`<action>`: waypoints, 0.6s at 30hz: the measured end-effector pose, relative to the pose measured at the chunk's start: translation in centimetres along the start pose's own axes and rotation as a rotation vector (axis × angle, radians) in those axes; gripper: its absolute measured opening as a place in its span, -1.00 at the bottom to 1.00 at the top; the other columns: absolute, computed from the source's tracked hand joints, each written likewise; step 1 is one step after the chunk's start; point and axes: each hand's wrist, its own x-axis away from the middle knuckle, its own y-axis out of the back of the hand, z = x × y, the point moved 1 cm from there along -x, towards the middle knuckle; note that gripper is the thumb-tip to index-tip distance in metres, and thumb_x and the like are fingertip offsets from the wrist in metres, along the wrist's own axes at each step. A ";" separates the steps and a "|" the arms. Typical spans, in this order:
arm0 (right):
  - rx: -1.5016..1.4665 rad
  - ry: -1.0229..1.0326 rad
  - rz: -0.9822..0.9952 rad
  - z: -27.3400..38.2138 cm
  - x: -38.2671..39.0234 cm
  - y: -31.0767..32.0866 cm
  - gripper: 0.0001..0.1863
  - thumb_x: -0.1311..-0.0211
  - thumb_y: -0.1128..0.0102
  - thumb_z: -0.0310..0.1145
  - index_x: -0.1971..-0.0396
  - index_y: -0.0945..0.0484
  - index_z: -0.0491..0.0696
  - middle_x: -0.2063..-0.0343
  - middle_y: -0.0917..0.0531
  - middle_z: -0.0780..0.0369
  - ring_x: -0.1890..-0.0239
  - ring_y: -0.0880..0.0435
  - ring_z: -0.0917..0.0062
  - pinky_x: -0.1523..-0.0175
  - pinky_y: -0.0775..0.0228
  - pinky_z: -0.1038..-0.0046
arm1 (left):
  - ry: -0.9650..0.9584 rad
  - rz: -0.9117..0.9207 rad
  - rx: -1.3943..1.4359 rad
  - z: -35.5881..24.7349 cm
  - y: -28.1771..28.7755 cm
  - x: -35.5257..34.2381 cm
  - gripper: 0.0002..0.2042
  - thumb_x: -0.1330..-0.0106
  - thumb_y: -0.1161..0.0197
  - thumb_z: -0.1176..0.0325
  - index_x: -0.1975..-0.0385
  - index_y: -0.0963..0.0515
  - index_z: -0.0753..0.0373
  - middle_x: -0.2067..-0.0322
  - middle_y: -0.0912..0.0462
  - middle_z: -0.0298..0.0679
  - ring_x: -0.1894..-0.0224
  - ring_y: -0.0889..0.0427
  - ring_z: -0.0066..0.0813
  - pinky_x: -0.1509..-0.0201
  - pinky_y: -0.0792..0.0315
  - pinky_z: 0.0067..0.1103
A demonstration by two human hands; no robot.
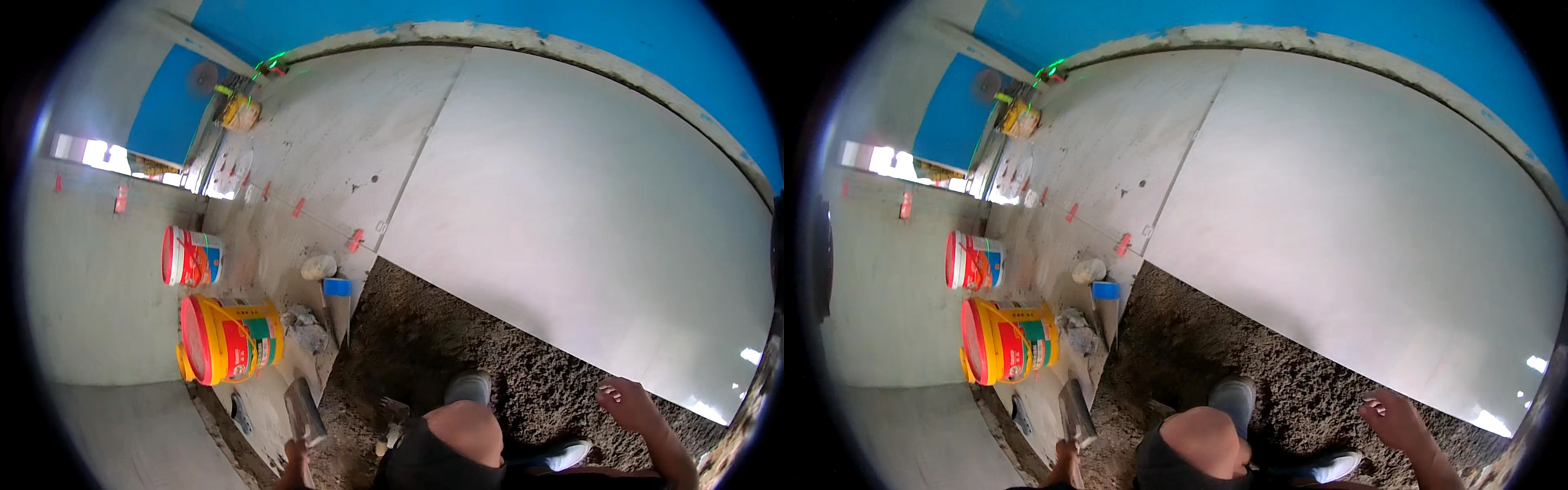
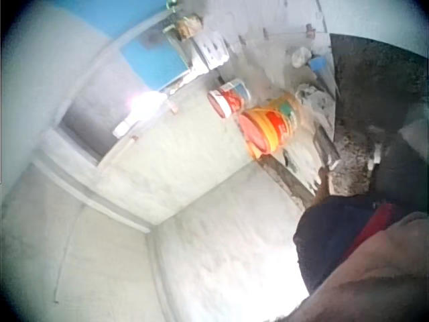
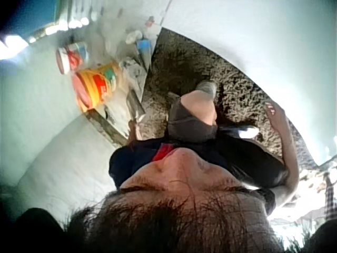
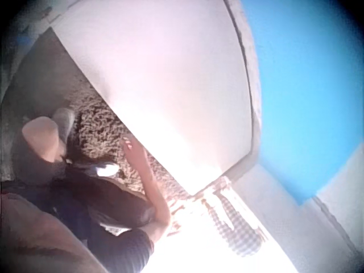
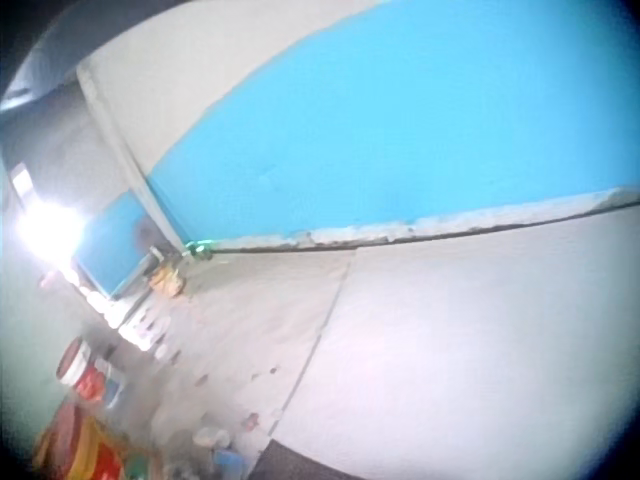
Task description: The person places a large tile onto a bed of mortar, taps it to level it with a trowel, checks the alignment using a tape measure, and adjusts its position by hand.
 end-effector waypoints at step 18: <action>0.304 -0.014 0.227 3.0 0.9 -1.7 -0.45 -0.40 -0.24 -0.07 -0.24 -0.48 -0.09 0.04 -0.72 0.05 0.00 -0.74 0.33 -0.12 -0.56 0.36 | -1.157 0.990 0.139 -49.5 -24.9 36.9 -0.48 -0.36 -0.24 0.30 -0.29 -0.29 0.25 0.38 -0.66 -0.07 0.47 -0.68 -0.29 0.46 -0.54 -0.34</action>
